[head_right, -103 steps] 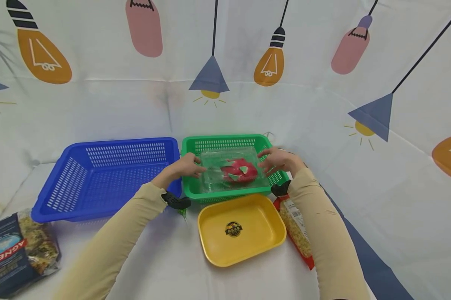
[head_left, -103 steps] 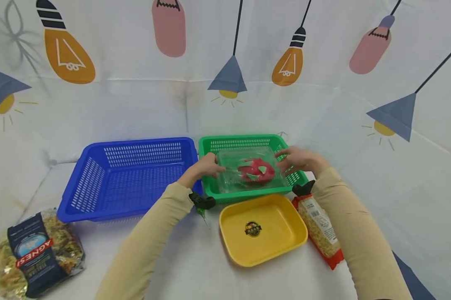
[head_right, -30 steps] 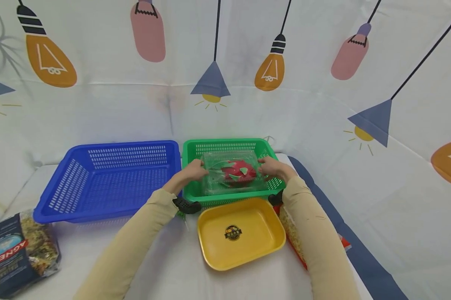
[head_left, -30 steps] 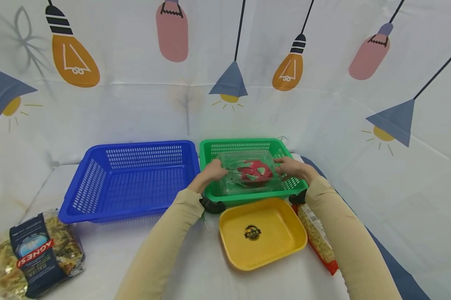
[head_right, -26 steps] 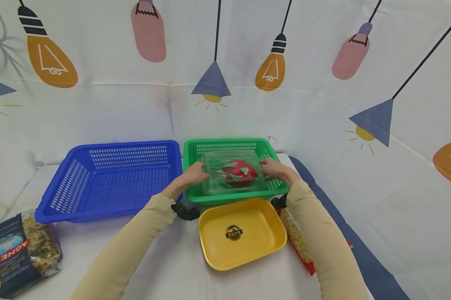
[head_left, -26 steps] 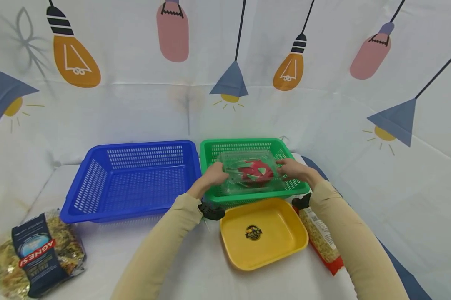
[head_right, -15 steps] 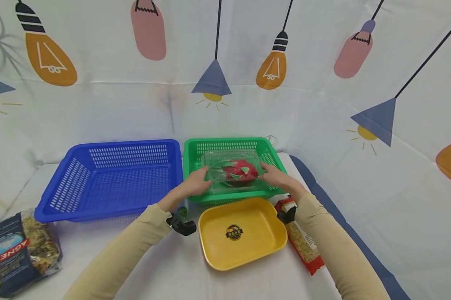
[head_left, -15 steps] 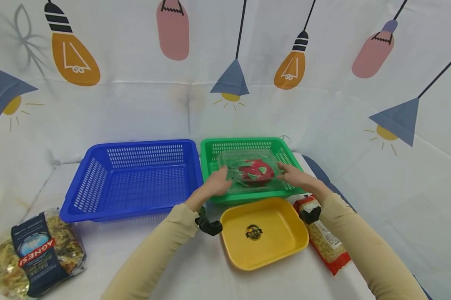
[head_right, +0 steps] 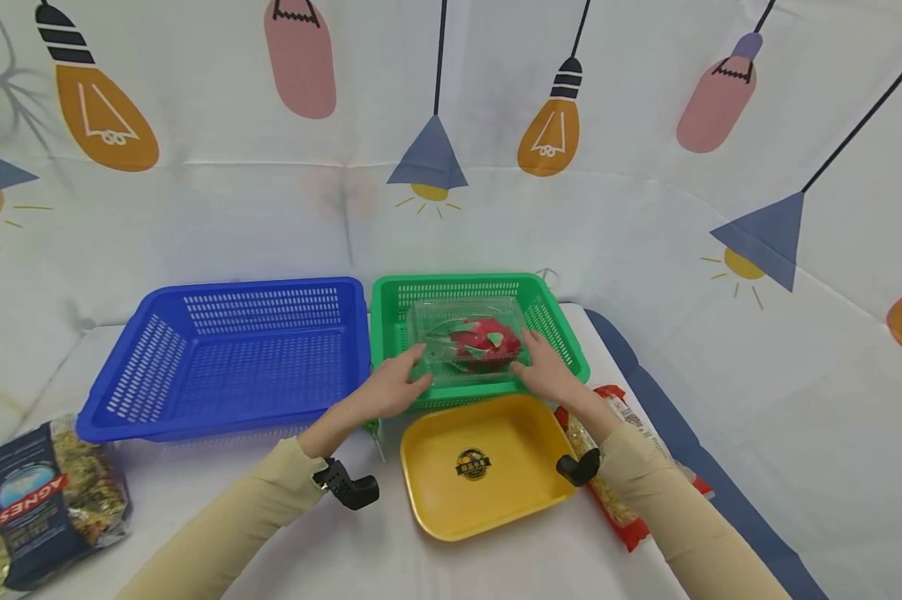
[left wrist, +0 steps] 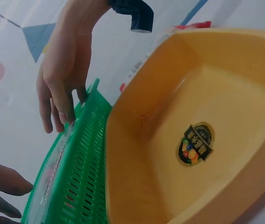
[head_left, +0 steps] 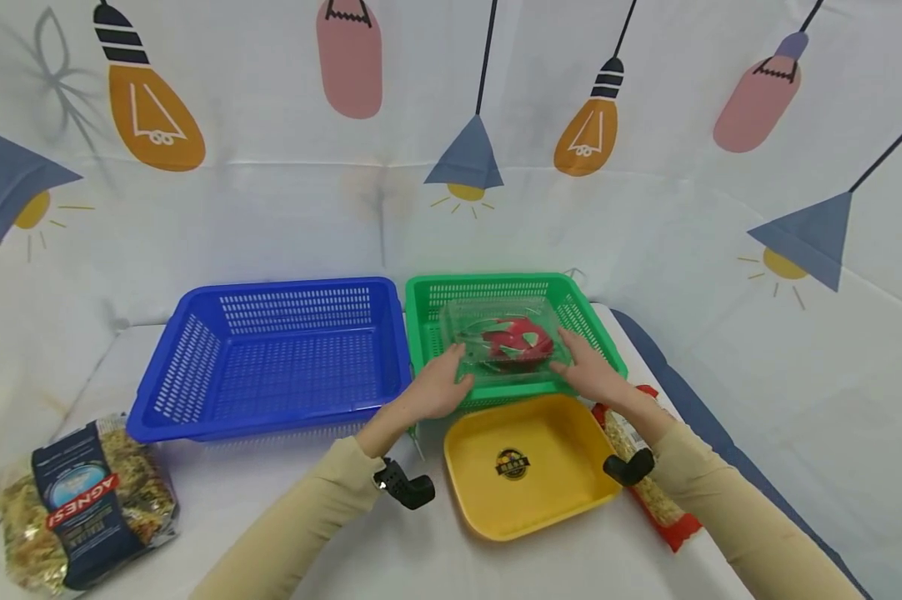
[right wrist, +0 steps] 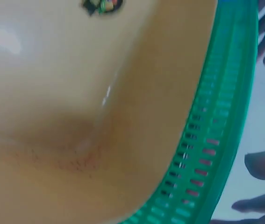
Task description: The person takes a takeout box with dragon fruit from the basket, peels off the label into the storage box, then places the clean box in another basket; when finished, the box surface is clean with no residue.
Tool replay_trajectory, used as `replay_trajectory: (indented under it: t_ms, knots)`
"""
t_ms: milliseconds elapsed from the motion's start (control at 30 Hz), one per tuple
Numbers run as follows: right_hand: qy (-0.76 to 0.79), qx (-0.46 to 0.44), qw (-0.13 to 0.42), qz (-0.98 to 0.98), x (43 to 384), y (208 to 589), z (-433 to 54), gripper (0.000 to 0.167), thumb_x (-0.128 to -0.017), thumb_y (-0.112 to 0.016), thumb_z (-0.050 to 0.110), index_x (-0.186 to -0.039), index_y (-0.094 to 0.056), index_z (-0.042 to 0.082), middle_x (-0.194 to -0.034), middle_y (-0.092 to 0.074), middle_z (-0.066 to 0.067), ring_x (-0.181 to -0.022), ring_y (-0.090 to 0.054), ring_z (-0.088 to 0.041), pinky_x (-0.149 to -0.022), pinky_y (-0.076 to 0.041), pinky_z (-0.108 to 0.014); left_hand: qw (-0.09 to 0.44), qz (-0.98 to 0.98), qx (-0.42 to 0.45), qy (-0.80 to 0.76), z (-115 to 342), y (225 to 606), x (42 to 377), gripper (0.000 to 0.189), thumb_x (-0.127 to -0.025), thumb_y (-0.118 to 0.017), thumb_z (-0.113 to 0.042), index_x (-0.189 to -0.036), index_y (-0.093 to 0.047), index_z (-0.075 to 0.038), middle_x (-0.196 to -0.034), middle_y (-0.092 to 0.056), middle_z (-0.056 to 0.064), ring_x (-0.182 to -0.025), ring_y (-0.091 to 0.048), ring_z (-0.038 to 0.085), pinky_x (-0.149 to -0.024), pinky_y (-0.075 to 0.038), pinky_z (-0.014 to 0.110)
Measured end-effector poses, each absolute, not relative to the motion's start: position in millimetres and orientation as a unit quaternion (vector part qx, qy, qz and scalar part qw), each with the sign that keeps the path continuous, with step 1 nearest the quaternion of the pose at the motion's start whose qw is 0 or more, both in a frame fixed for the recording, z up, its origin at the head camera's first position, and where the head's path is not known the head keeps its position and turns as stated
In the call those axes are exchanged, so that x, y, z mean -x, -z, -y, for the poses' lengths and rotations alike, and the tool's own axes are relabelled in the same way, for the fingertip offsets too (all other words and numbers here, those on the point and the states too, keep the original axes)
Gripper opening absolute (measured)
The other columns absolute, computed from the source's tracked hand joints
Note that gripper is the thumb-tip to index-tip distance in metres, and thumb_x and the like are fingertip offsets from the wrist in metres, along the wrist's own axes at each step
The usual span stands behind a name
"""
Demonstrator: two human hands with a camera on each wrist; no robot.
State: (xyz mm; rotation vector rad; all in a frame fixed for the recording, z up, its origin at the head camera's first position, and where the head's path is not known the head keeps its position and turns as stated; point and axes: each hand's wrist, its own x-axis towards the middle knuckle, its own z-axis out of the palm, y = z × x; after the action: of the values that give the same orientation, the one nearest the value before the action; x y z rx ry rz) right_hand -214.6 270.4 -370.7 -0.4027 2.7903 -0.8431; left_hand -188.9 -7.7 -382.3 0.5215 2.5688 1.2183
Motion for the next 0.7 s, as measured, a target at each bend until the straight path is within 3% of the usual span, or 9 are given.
replay_trajectory:
  t_ms: [267, 433, 567, 700]
  knots:
    - [0.256, 0.180, -0.008, -0.950, 176.4, 377.9, -258.4, 0.064, -0.104, -0.053, 0.013, -0.155, -0.022, -0.008, -0.160, -0.014, -0.033, -0.146, -0.017, -0.053, -0.113, -0.021, -0.069, 0.060, -0.872, -0.186, -0.448, 42.7, 376.4, 140.5, 0.058, -0.103, -0.055, -0.021, -0.155, -0.035, -0.006, -0.162, -0.030, 0.012, -0.148, -0.030, 0.032, -0.118, -0.028, 0.052]
    - [0.251, 0.203, -0.062, -0.944, 155.4, 384.1, -254.7, 0.062, -0.101, -0.058, 0.014, -0.153, -0.030, -0.006, -0.160, -0.021, -0.029, -0.144, -0.023, -0.051, -0.112, -0.020, -0.071, -0.011, -0.899, -0.169, -0.405, 79.9, 378.1, 110.8, 0.055, -0.102, -0.058, -0.023, -0.152, -0.041, -0.006, -0.160, -0.035, 0.013, -0.146, -0.034, 0.037, -0.114, -0.031, 0.060]
    - [0.254, 0.214, -0.068, -0.941, 144.8, 386.0, -251.9, 0.063, -0.101, -0.060, 0.017, -0.153, -0.032, -0.005, -0.160, -0.021, -0.027, -0.146, -0.021, -0.049, -0.113, -0.014, -0.073, -0.076, -0.913, -0.159, -0.368, 106.3, 382.8, 97.7, 0.053, -0.101, -0.059, -0.021, -0.148, -0.046, -0.002, -0.157, -0.039, 0.016, -0.144, -0.035, 0.041, -0.111, -0.033, 0.063]
    - [0.248, 0.209, -0.050, -0.945, 135.2, 390.2, -248.1, 0.065, -0.101, -0.060, 0.023, -0.154, -0.030, -0.002, -0.162, -0.020, -0.024, -0.149, -0.016, -0.046, -0.115, -0.008, -0.071, -0.107, -0.924, -0.145, -0.338, 126.0, 389.7, 88.8, 0.053, -0.102, -0.059, -0.023, -0.148, -0.045, -0.001, -0.157, -0.038, 0.017, -0.146, -0.033, 0.041, -0.112, -0.030, 0.064]
